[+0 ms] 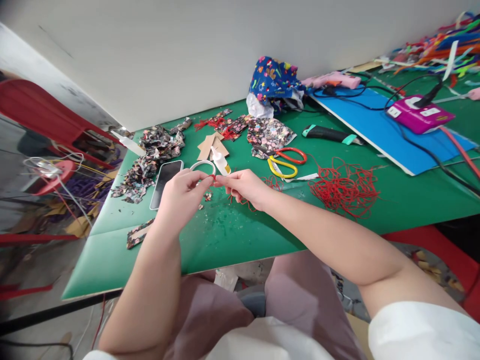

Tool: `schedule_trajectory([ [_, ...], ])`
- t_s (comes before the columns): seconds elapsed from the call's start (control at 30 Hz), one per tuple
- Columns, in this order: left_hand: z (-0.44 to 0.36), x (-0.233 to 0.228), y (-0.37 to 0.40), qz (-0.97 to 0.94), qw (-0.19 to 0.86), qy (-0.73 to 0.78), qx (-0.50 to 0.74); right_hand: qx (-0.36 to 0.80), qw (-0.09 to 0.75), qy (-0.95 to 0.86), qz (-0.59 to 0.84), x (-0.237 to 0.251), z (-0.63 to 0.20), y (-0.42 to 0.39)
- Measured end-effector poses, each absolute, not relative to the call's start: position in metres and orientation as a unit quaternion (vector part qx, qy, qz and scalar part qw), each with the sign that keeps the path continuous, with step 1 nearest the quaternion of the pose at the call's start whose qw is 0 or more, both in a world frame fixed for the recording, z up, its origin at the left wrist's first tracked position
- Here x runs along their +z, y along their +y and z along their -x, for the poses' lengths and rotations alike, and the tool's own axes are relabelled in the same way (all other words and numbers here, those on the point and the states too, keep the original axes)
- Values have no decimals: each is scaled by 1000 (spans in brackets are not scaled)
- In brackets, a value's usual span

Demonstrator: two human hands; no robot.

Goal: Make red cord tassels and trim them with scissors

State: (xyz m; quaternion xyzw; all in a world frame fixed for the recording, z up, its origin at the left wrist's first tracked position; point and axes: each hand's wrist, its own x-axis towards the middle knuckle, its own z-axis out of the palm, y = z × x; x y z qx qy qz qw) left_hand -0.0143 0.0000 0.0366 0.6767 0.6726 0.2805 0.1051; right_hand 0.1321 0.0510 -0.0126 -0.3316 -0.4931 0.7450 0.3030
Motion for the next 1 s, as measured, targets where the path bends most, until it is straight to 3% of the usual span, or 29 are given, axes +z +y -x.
schedule_trajectory([
  [0.27, 3, 46, -10, -704, 114, 680, 170, 837, 279, -384, 270, -12, -131, 48],
  [1.0, 3, 38, -7, -683, 179, 683, 186, 804, 391, -331, 302, -6, -136, 60],
])
